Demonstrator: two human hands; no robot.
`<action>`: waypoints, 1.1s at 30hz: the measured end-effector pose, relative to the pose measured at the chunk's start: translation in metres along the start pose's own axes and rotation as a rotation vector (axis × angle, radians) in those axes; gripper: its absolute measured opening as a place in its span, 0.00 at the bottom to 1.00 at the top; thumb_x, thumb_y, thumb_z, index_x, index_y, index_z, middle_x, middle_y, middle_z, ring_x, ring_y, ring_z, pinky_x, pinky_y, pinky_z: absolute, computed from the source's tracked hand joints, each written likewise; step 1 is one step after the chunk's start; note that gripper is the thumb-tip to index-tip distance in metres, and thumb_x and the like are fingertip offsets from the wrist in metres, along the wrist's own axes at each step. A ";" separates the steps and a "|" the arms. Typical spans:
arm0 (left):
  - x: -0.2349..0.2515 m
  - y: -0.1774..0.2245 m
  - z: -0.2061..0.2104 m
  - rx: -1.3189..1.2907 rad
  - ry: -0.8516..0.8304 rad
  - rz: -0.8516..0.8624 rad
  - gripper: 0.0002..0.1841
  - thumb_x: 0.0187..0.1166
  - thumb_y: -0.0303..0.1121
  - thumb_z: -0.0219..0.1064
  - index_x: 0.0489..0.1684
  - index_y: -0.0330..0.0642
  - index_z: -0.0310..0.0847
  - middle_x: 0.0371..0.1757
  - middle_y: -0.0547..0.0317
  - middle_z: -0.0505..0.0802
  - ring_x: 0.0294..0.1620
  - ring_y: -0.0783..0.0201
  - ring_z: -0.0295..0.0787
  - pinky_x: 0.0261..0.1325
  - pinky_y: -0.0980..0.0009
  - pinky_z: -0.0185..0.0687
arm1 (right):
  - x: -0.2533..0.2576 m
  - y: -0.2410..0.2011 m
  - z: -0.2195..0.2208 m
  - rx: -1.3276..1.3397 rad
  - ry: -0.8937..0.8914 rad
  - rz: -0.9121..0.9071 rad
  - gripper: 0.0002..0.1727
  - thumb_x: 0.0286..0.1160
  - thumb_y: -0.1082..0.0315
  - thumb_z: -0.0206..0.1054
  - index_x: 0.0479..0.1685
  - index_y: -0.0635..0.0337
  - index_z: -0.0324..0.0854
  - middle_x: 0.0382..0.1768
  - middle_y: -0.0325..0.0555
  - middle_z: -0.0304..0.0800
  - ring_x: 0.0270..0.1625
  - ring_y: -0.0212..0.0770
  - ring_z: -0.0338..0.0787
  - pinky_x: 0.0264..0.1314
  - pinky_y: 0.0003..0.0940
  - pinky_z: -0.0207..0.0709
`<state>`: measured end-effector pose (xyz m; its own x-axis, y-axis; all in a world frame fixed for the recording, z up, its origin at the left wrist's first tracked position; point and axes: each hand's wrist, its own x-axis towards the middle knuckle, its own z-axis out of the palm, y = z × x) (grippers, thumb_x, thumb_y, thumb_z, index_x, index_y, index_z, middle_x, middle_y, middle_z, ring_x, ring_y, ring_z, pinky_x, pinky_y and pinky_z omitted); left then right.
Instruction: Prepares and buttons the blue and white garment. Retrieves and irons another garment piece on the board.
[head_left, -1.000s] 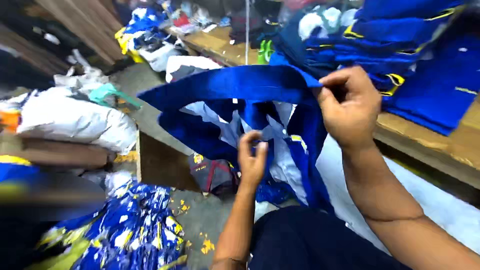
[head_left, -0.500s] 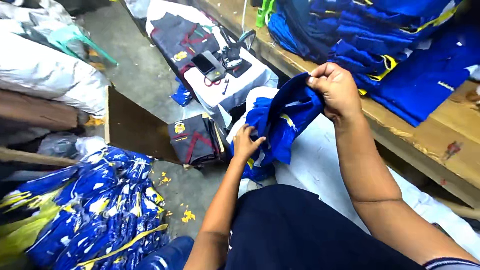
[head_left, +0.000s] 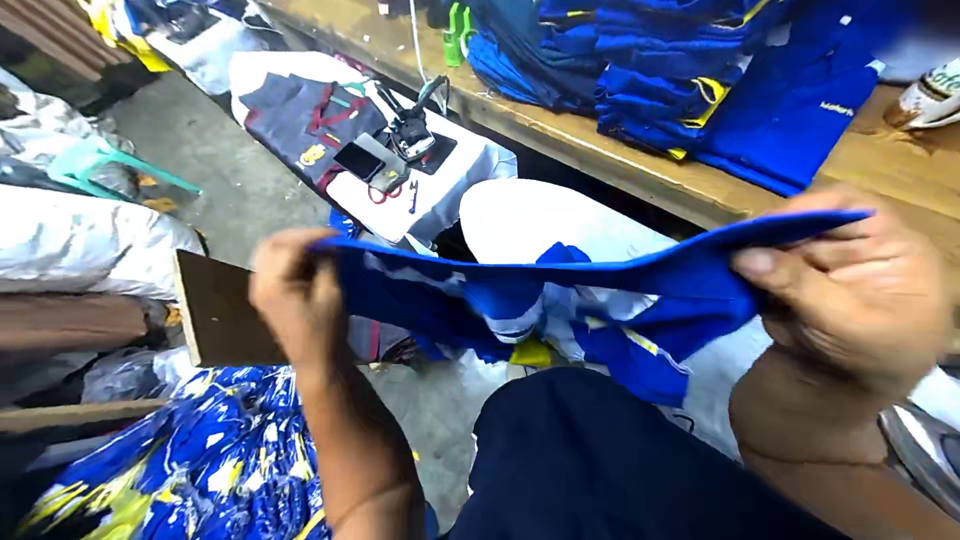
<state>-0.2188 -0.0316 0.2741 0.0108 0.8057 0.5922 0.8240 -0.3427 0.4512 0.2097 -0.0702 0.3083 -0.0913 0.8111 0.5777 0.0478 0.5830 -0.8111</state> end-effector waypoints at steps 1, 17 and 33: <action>0.020 0.007 -0.005 0.017 0.111 0.090 0.15 0.87 0.32 0.59 0.58 0.29 0.85 0.57 0.36 0.90 0.63 0.52 0.84 0.71 0.59 0.75 | -0.004 0.000 -0.004 0.001 0.051 -0.038 0.13 0.76 0.65 0.75 0.56 0.43 0.84 0.47 0.20 0.94 0.46 0.20 0.92 0.52 0.18 0.89; 0.025 0.123 0.367 -0.001 -0.829 0.282 0.29 0.81 0.29 0.64 0.84 0.31 0.69 0.85 0.22 0.68 0.88 0.21 0.56 0.80 0.19 0.48 | -0.104 0.246 -0.119 -0.634 0.526 1.056 0.18 0.86 0.69 0.62 0.66 0.74 0.76 0.54 0.67 0.89 0.59 0.58 0.90 0.67 0.55 0.79; -0.111 0.148 0.398 0.030 -1.268 0.472 0.25 0.94 0.42 0.49 0.88 0.49 0.69 0.93 0.47 0.65 0.94 0.41 0.52 0.87 0.34 0.45 | -0.124 0.267 -0.059 -0.956 0.021 0.829 0.15 0.85 0.72 0.60 0.60 0.69 0.88 0.61 0.68 0.87 0.73 0.68 0.81 0.74 0.64 0.72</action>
<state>0.1279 0.0209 0.0096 0.7913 0.5078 -0.3407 0.6082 -0.7108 0.3532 0.2929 -0.0119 0.0253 0.3254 0.9435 -0.0622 0.7811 -0.3053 -0.5447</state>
